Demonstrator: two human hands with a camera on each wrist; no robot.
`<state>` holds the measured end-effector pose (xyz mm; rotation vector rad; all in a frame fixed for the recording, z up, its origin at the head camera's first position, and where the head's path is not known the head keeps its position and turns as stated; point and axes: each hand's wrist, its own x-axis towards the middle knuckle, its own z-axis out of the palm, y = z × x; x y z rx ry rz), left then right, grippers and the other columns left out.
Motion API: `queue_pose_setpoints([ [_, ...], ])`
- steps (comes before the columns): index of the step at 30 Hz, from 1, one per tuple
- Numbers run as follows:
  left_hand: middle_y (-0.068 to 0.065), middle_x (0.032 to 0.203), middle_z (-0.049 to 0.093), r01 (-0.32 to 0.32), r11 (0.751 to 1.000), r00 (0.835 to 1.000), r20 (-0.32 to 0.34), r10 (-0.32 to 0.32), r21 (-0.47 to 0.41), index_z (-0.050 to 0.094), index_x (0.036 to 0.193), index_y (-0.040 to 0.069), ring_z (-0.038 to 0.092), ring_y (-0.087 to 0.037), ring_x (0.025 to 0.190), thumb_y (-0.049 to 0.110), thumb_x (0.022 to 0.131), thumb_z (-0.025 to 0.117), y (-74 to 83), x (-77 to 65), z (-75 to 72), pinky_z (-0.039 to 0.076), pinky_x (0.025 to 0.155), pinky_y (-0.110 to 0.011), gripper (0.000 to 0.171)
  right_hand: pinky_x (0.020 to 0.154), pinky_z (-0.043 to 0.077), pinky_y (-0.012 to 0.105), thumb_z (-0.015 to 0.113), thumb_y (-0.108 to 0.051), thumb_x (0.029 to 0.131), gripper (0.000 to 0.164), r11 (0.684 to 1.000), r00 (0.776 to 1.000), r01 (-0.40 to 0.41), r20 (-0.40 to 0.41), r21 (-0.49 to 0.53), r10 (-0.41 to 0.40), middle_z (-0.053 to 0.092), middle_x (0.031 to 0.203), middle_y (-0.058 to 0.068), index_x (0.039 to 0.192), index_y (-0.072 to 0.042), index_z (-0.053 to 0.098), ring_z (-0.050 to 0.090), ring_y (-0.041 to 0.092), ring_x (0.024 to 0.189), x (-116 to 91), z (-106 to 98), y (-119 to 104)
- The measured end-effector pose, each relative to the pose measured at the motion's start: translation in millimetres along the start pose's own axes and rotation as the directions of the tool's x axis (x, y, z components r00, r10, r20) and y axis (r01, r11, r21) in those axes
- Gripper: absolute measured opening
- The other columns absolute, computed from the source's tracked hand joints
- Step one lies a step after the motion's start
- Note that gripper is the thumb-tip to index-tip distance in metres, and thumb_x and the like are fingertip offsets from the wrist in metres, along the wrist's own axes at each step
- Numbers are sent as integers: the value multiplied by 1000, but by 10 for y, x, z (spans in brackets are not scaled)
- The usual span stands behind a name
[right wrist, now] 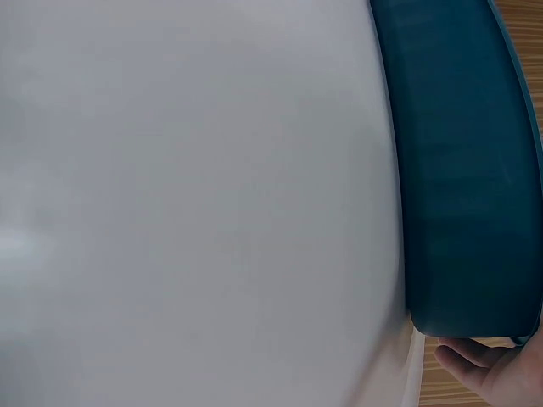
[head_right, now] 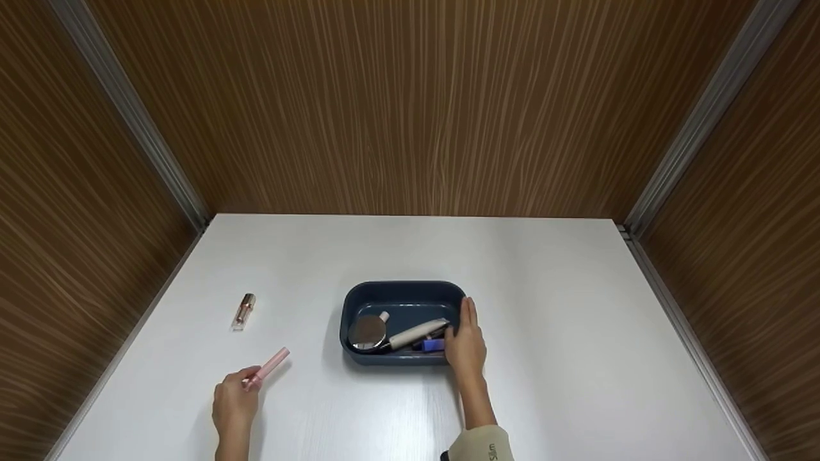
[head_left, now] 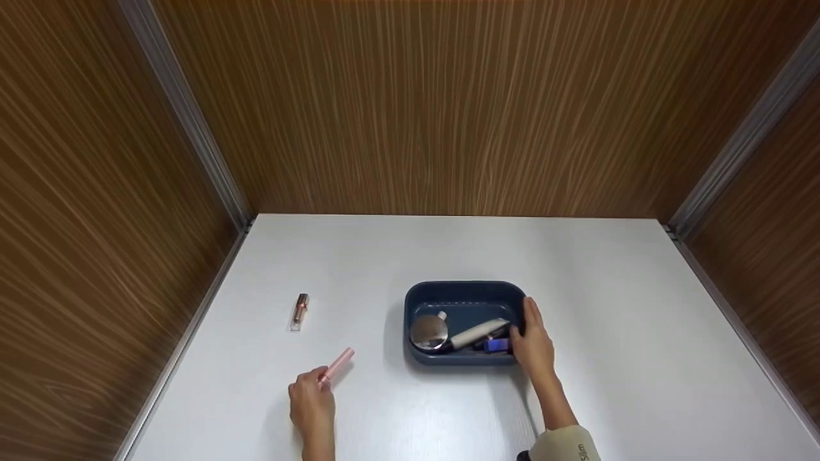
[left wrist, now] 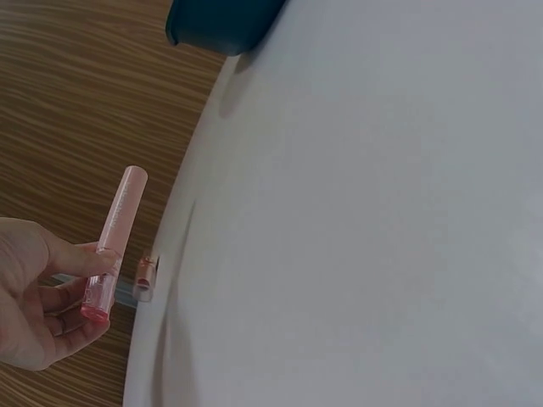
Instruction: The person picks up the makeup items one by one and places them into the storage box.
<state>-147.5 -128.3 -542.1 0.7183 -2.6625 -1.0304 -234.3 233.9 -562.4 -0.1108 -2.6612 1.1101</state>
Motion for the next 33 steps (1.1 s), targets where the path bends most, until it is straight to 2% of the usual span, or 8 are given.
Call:
queue_pose_setpoints([
  [7, -20, 100, 61, -26, 1000, 1000, -13, 26, -4, 67, 104, 1, 53, -34, 90, -7, 78, 65, 31, -14, 10, 47, 72, -47, 27, 84, 38, 53, 55, -3, 85, 63, 1000, 1000, 14, -8, 3, -14, 25, 145, 21, 141, 4, 27, 37, 41, 120, -2, -4, -2],
  [17, -19, 100, 62, -92, 996, 995, -26, 92, -3, 69, 101, 1, 53, -33, 89, -7, 77, 67, 101, -39, 66, 47, 70, -46, 25, 79, 40, 52, 54, -3, 86, 63, 1000, 1000, -14, 11, -10, 14, 23, 146, 20, 142, 4, 26, 37, 41, 121, -15, -1, -15],
  [25, -17, 99, 62, -115, 993, 993, -20, 115, -2, 69, 101, 2, 54, -32, 89, -6, 77, 67, 149, -60, 103, 47, 70, -45, 25, 86, 38, 52, 54, -3, 87, 63, 1000, 1000, -11, 14, -4, 11, 23, 146, 21, 142, 5, 25, 31, 39, 126, -4, -5, -18],
  [33, -16, 95, 63, -173, 985, 983, -60, 172, -12, 70, 97, 2, 55, -32, 87, -7, 75, 69, 194, -92, 138, 48, 68, -45, 24, 87, 37, 52, 54, -3, 86, 62, 1000, 1000, -7, 11, 4, 7, 23, 146, 21, 142, 5, 26, 31, 39, 126, -2, -1, -12],
])
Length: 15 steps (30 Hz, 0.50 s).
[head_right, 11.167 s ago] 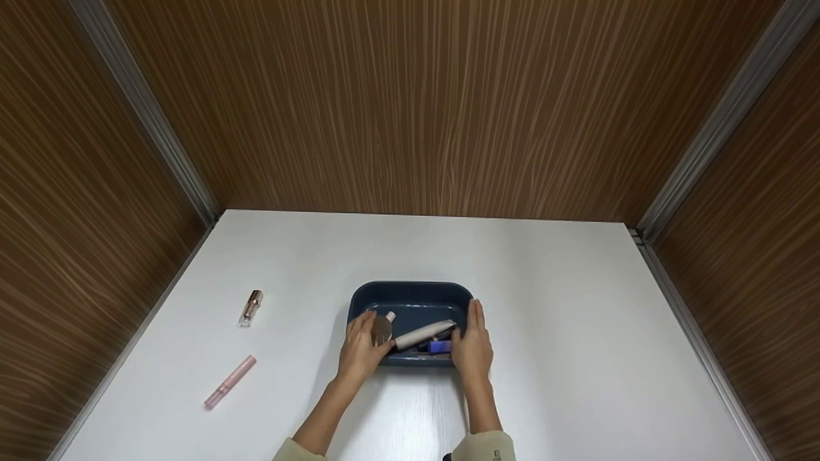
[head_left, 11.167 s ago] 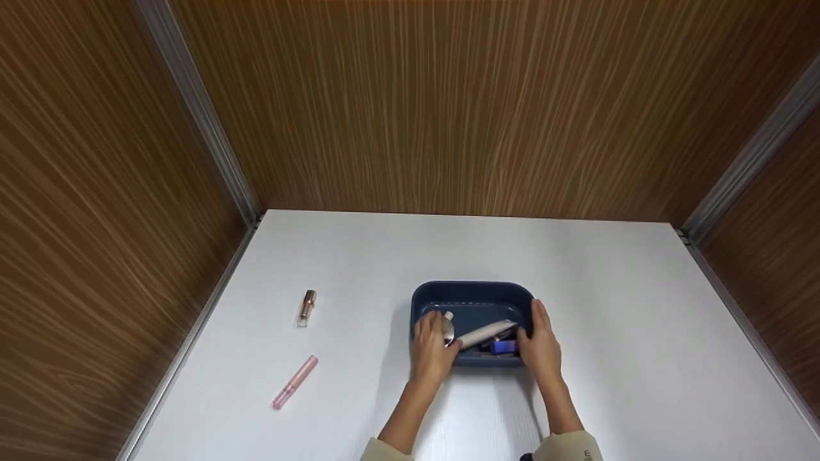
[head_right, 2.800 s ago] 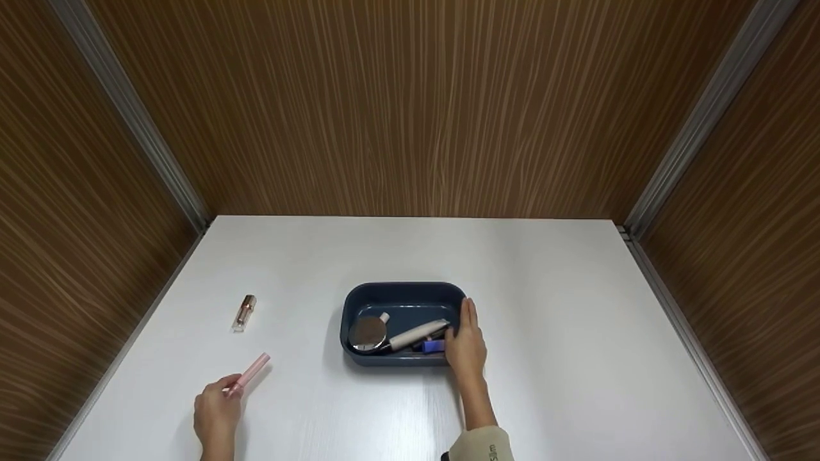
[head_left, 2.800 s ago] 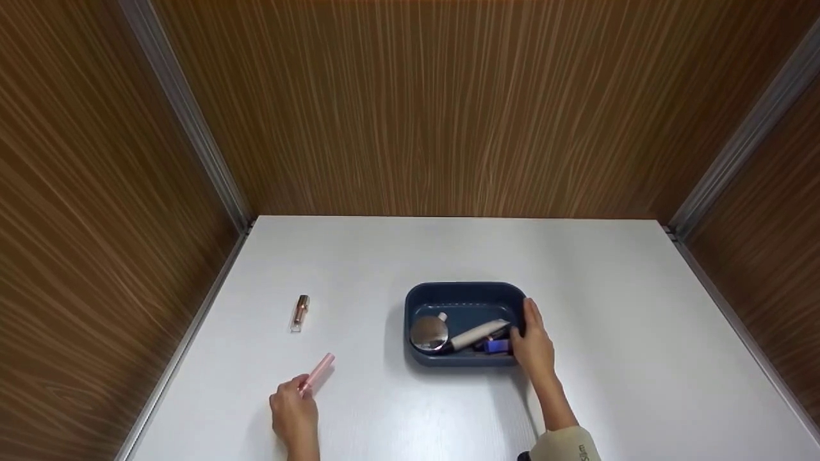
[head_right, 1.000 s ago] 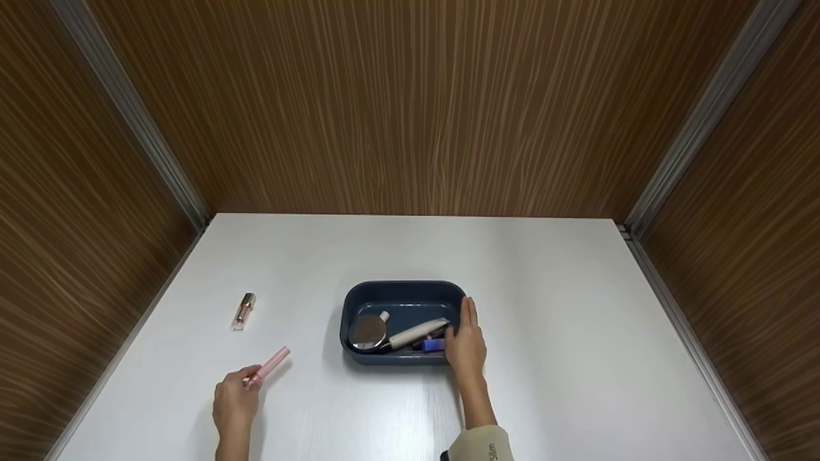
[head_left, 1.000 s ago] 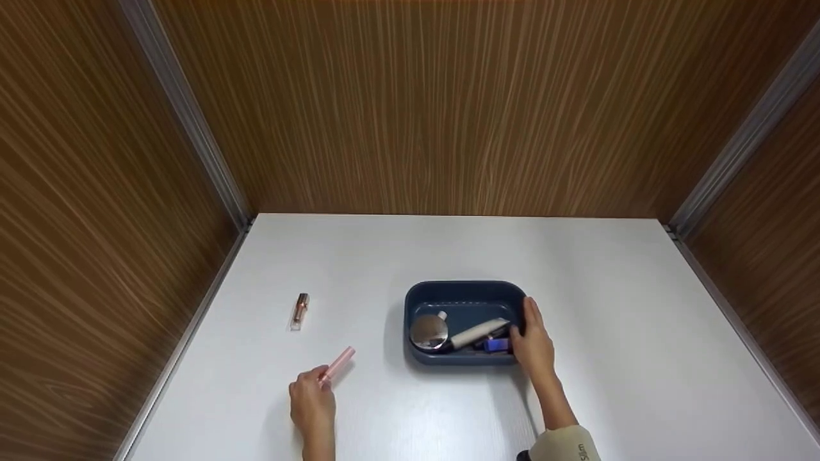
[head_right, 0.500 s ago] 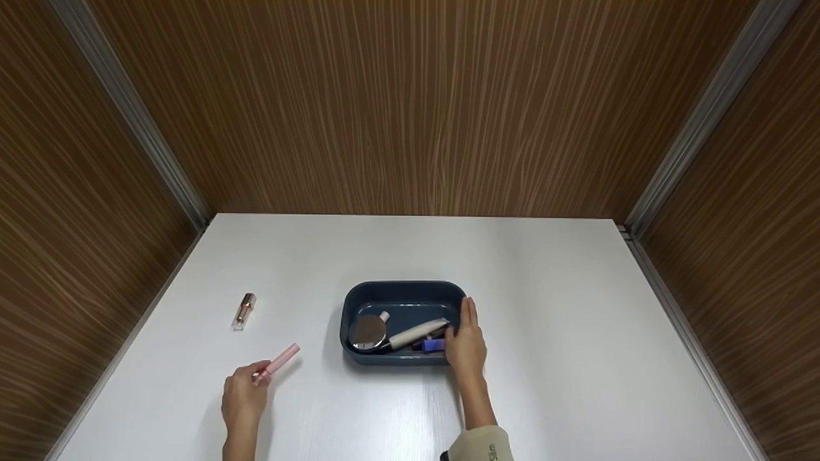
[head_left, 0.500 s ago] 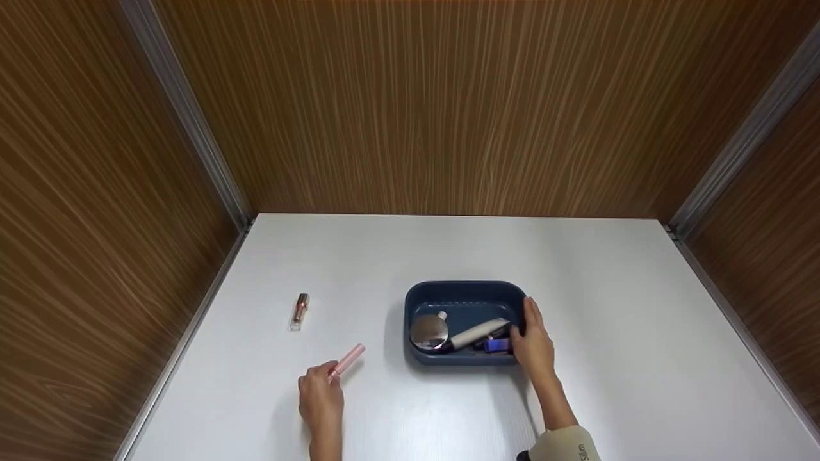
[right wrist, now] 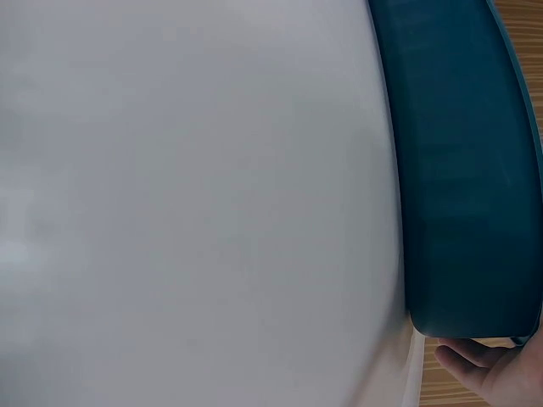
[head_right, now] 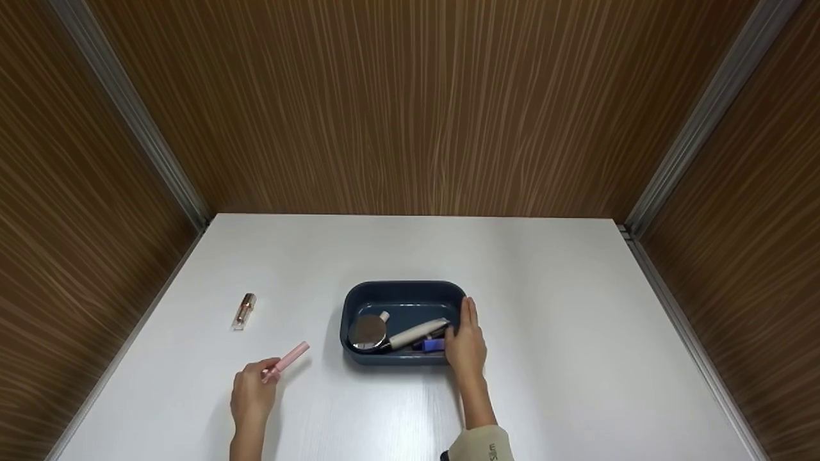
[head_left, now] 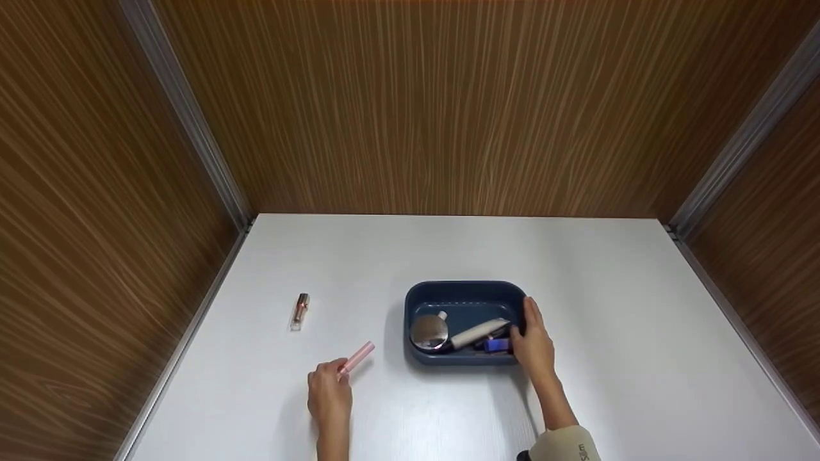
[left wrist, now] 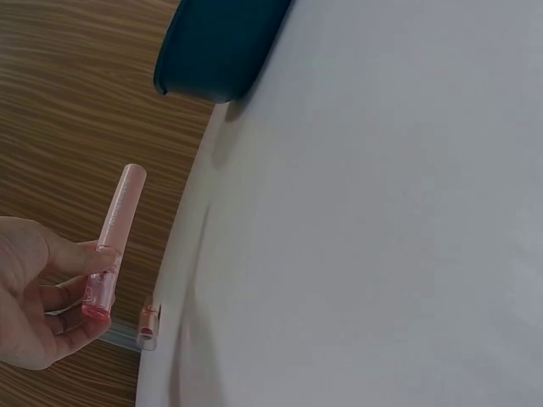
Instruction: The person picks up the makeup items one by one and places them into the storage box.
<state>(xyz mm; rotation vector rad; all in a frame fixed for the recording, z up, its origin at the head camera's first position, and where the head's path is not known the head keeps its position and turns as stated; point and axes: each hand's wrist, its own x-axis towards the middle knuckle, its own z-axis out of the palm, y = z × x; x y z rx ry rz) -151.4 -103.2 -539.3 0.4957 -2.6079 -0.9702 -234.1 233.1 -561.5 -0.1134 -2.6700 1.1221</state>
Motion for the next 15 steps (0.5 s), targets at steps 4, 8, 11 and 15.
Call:
queue_pose_setpoints([
  [4, -15, 94, 63, -16, 1000, 1000, -15, 16, -16, 70, 95, 2, 55, -32, 86, -8, 74, 69, 31, -15, 16, 48, 66, -45, 24, 91, 34, 52, 54, -2, 87, 62, 1000, 1000, -2, -1, 2, 2, 23, 146, 21, 142, 4, 26, 28, 38, 128, -2, -1, 2],
  [8, -14, 93, 63, -34, 999, 999, -25, 33, -18, 71, 94, 3, 55, -31, 85, -8, 72, 70, 56, -25, 41, 48, 65, -44, 24, 82, 40, 51, 55, -3, 86, 62, 1000, 1000, -1, -16, -9, 1, 25, 145, 21, 141, 5, 27, 40, 40, 120, -7, 4, 4],
  [11, -14, 92, 64, -45, 999, 998, -36, 44, -17, 71, 92, 4, 55, -31, 85, -8, 71, 71, 75, -32, 58, 48, 65, -44, 25, 72, 42, 50, 55, -4, 86, 62, 1000, 1000, -2, -20, -23, 1, 26, 145, 20, 141, 4, 28, 48, 41, 108, -8, 9, 6],
  [15, -13, 91, 64, -49, 999, 998, -41, 48, -21, 71, 91, 5, 56, -32, 85, -9, 70, 71, 97, -36, 76, 48, 65, -45, 25, 72, 42, 51, 55, -4, 86, 63, 1000, 1000, -6, -11, -29, 6, 25, 145, 20, 141, 4, 27, 47, 42, 109, -3, 8, 10],
])
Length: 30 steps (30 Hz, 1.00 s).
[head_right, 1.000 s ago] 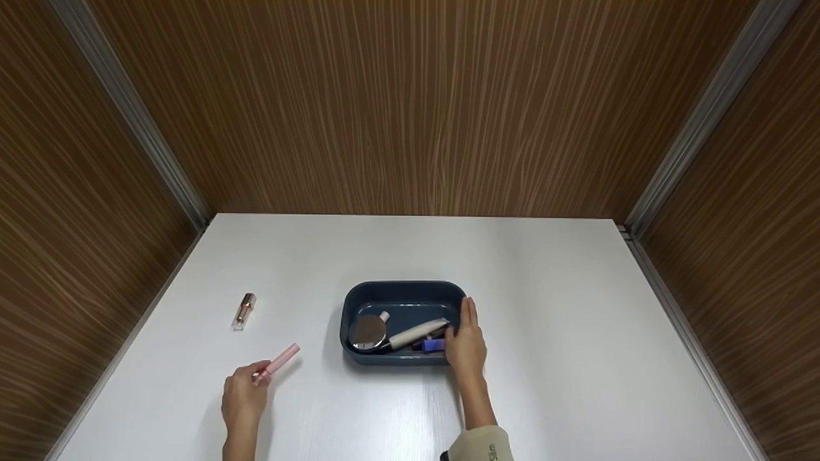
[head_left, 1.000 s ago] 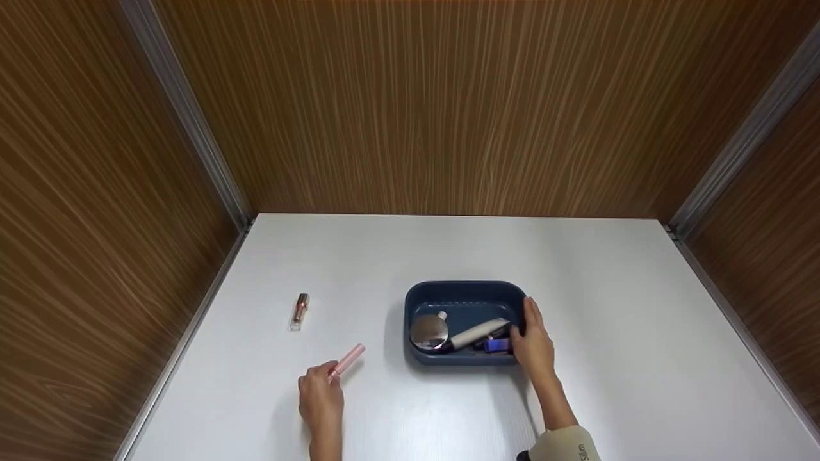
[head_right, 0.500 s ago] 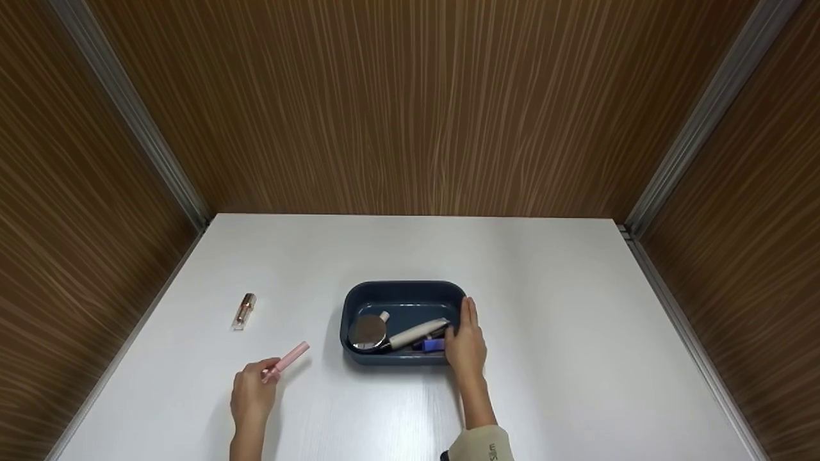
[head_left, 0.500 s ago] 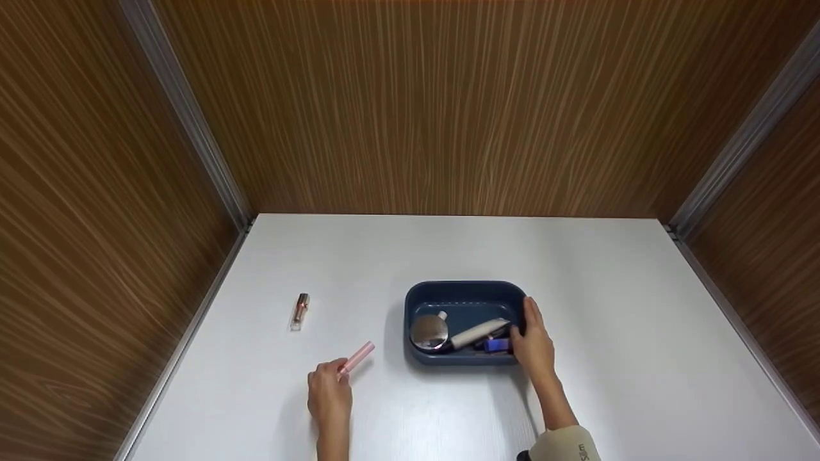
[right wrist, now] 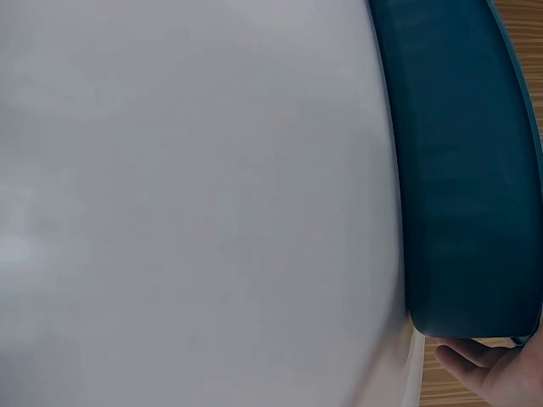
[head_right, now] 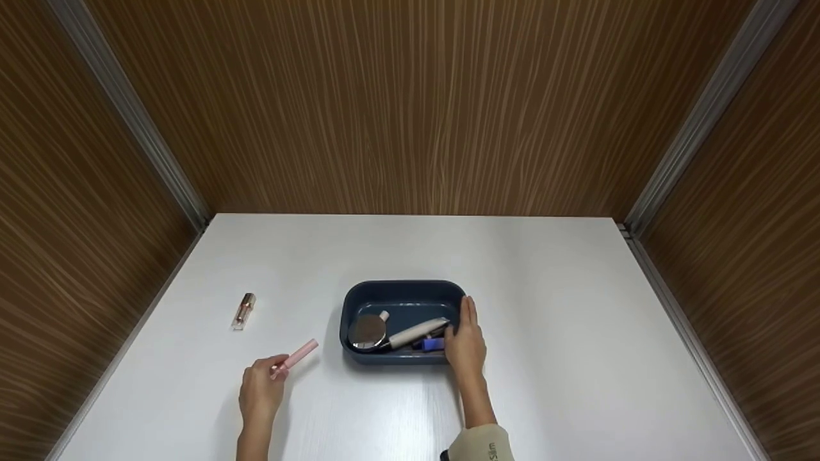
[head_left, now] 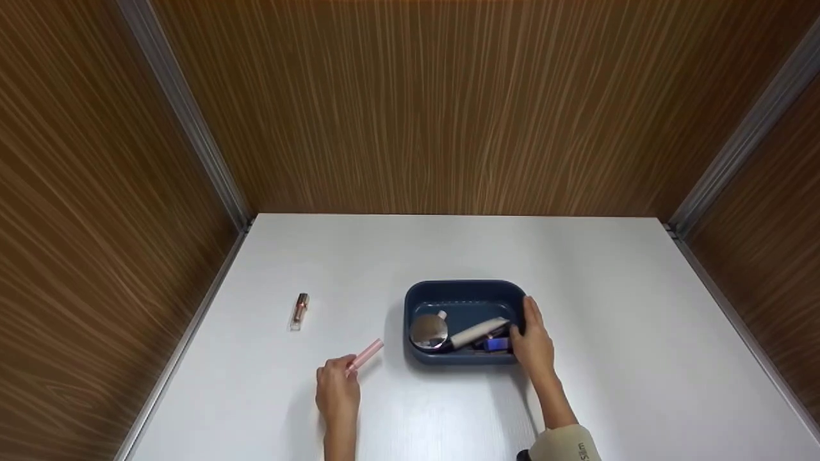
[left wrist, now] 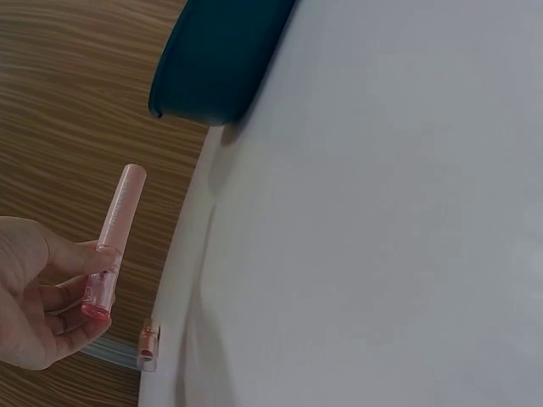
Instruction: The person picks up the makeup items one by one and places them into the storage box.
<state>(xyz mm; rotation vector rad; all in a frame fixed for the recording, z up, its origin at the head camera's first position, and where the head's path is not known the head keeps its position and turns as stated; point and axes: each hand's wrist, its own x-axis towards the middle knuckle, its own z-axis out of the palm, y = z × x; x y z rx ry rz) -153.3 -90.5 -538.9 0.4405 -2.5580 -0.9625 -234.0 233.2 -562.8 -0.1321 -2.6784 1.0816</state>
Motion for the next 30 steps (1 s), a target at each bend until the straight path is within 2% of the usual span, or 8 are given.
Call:
queue_pose_setpoints([
  [5, -13, 92, 64, 2, 1000, 1000, 9, -2, -11, 71, 92, 4, 55, -31, 85, -8, 71, 71, 14, 0, 15, 48, 66, -44, 24, 78, 40, 52, 54, -4, 86, 63, 1000, 1000, -7, 10, 6, 7, 24, 146, 20, 142, 4, 26, 41, 43, 117, 4, -4, -5],
  [13, -13, 92, 64, -7, 1000, 1000, 18, 7, -7, 71, 92, 4, 56, -31, 85, -8, 72, 71, 41, -4, 26, 48, 67, -44, 23, 79, 41, 52, 55, -3, 86, 62, 1000, 1000, -1, -6, 16, 1, 25, 146, 19, 141, 4, 28, 42, 42, 116, 0, -4, -7],
  [20, -13, 91, 64, -31, 1000, 999, 16, 31, -2, 71, 92, 4, 56, -30, 84, -8, 71, 71, 70, -6, 37, 48, 66, -42, 24, 82, 39, 52, 55, -3, 86, 63, 1000, 1000, -5, 6, 17, 5, 23, 146, 19, 142, 4, 26, 37, 41, 121, 6, -1, -5],
  [27, -12, 91, 64, -48, 999, 999, -4, 48, -25, 71, 90, 5, 56, -29, 84, -8, 71, 72, 113, 11, 46, 48, 67, -42, 23, 73, 42, 49, 54, -5, 87, 62, 1000, 1000, 1, 9, 6, -1, 24, 146, 19, 142, 3, 26, 38, 41, 121, 3, -1, 3],
  [30, -12, 91, 64, -44, 999, 999, 8, 44, -23, 71, 92, 5, 56, -29, 85, -8, 72, 72, 129, 22, 47, 48, 68, -42, 24, 77, 41, 51, 54, -4, 87, 63, 1000, 1000, 2, 9, 12, -2, 23, 146, 19, 142, 3, 26, 36, 40, 122, 5, -3, 4],
])
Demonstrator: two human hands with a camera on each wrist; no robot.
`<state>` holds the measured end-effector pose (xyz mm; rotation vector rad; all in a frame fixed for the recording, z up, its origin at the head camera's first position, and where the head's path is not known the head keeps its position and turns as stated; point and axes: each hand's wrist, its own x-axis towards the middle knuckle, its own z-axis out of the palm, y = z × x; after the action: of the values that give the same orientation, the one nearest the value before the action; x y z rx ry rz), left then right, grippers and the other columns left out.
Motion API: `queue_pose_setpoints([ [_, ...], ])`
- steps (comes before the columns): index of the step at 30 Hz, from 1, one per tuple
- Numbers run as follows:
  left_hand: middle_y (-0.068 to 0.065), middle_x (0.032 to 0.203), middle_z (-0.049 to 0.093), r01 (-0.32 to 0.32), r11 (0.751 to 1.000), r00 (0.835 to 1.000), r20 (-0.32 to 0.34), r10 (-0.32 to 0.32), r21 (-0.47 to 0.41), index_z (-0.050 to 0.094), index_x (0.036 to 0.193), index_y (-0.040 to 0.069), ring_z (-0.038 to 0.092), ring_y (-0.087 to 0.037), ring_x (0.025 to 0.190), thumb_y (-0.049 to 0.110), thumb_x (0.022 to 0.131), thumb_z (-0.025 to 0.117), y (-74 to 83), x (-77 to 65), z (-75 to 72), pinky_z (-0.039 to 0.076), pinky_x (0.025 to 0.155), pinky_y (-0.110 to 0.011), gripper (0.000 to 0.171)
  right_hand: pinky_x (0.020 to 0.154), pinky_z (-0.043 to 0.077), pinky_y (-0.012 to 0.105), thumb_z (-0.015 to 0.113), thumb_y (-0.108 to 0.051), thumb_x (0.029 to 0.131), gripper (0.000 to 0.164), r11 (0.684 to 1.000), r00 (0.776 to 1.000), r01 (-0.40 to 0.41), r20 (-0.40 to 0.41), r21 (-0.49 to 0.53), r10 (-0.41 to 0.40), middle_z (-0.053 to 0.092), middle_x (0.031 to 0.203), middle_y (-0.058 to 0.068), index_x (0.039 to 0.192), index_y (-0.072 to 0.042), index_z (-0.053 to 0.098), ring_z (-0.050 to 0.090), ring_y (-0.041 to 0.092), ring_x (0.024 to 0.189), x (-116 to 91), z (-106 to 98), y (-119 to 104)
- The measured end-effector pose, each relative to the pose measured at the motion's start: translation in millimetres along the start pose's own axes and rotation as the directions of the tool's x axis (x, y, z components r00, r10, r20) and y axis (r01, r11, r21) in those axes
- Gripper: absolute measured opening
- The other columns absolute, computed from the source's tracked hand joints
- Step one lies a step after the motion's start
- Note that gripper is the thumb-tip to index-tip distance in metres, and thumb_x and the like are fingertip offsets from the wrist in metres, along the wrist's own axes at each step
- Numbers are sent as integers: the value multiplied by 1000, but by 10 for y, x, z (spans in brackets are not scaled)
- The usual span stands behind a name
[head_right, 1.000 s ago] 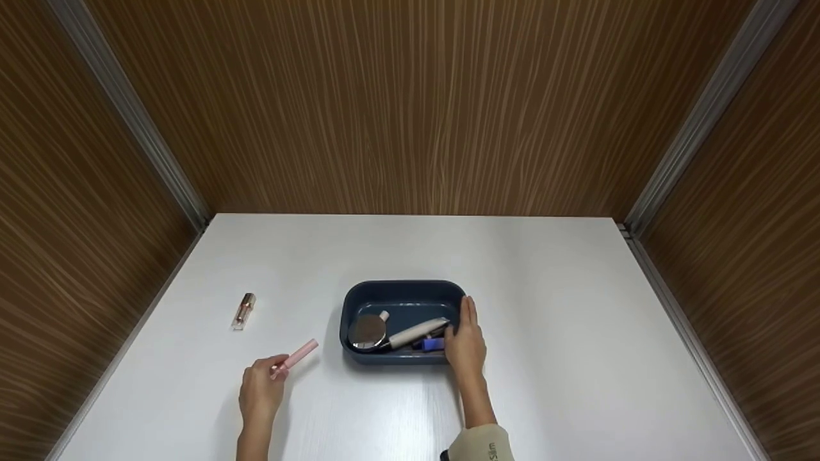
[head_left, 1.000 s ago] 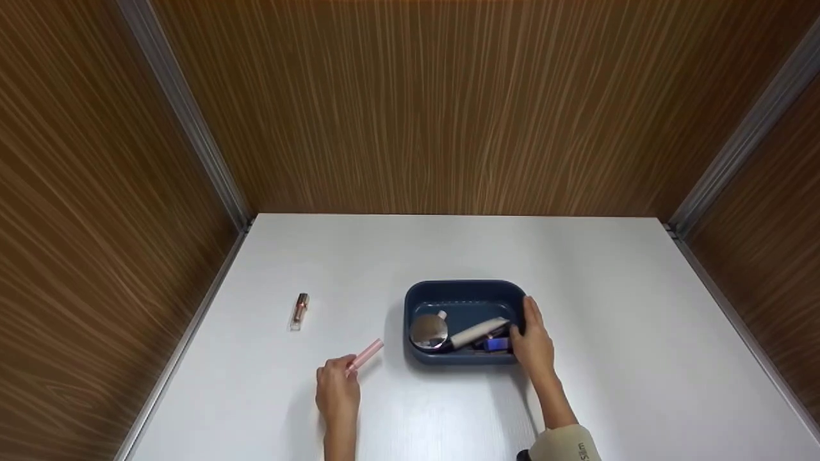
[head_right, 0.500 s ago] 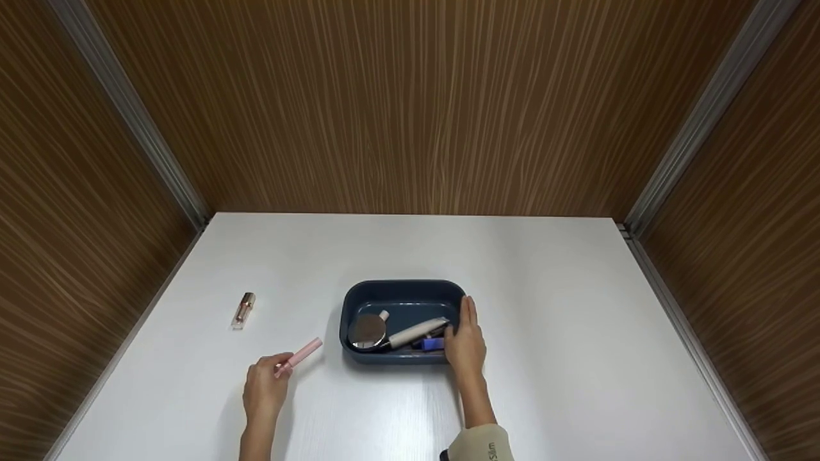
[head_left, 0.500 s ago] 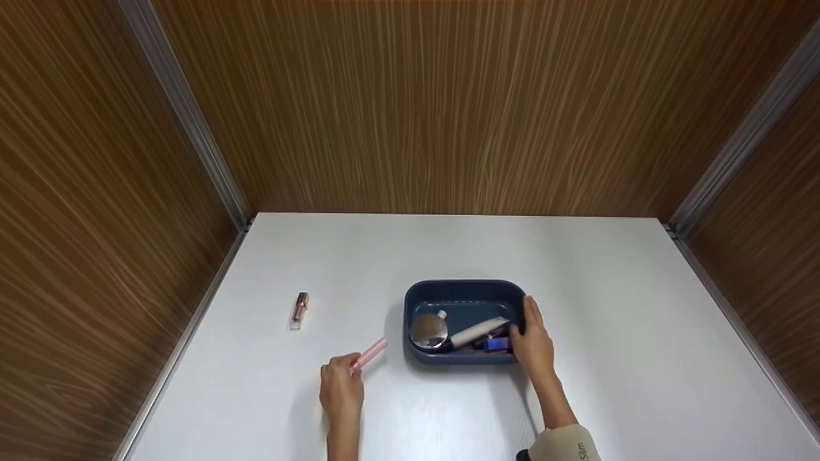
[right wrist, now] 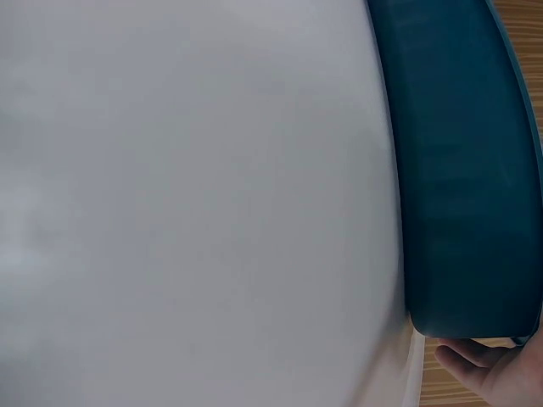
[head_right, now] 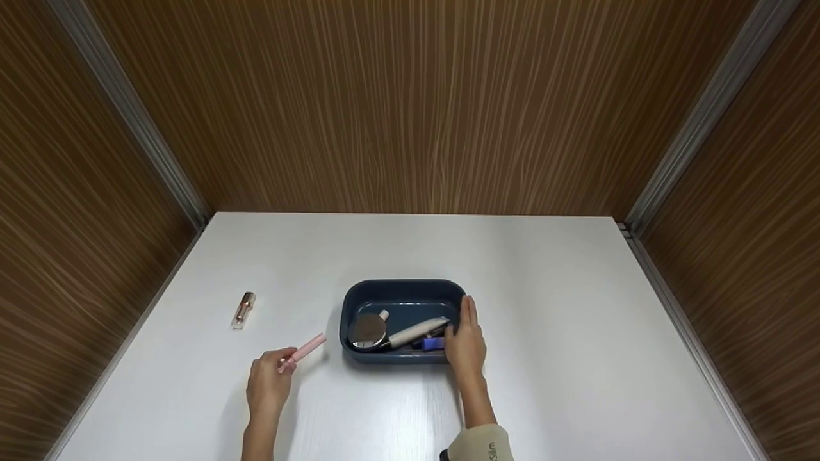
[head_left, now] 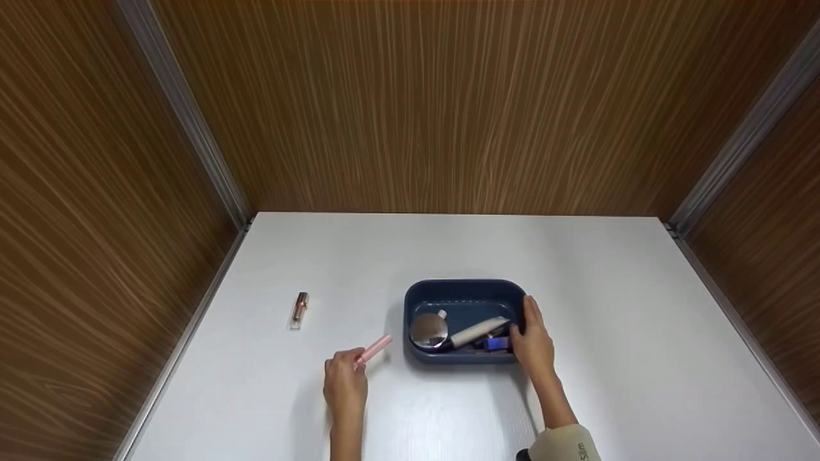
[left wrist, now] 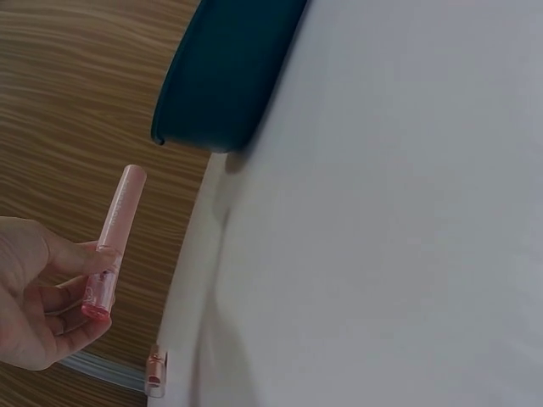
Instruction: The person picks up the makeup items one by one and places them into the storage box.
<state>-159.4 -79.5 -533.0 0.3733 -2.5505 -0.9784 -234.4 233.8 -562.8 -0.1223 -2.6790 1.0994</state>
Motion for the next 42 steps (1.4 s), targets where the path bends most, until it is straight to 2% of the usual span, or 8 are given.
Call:
queue_pose_setpoints([
  [6, -12, 92, 64, -3, 1000, 1000, 7, 3, 6, 71, 93, 5, 56, -30, 86, -8, 72, 71, 27, 4, -2, 48, 69, -42, 24, 85, 38, 52, 54, -4, 87, 63, 1000, 1000, -7, 9, 11, 7, 23, 147, 19, 142, 3, 25, 32, 39, 125, 5, -2, 0],
  [20, -10, 91, 64, -27, 1000, 1000, 3, 27, -5, 72, 90, 7, 56, -28, 85, -8, 71, 72, 112, 42, 30, 48, 68, -41, 24, 87, 37, 52, 55, -4, 86, 63, 1000, 1000, 5, -11, 14, -5, 25, 146, 20, 141, 4, 27, 34, 40, 123, 1, -4, -4],
  [27, -9, 89, 64, -62, 998, 998, -21, 62, -5, 73, 89, 7, 56, -27, 83, -7, 70, 73, 149, 49, 46, 48, 67, -40, 24, 76, 41, 52, 54, -4, 86, 63, 1000, 1000, -6, 0, -3, 6, 24, 146, 19, 142, 3, 26, 43, 42, 115, 1, 2, -8],
  [42, -9, 89, 64, -85, 996, 996, 8, 85, 2, 73, 91, 7, 57, -27, 84, -7, 71, 73, 206, 95, 73, 48, 66, -40, 24, 83, 39, 53, 54, -3, 86, 62, 1000, 1000, -1, -5, 14, 1, 24, 146, 19, 142, 4, 27, 39, 42, 119, 1, -2, -14],
])
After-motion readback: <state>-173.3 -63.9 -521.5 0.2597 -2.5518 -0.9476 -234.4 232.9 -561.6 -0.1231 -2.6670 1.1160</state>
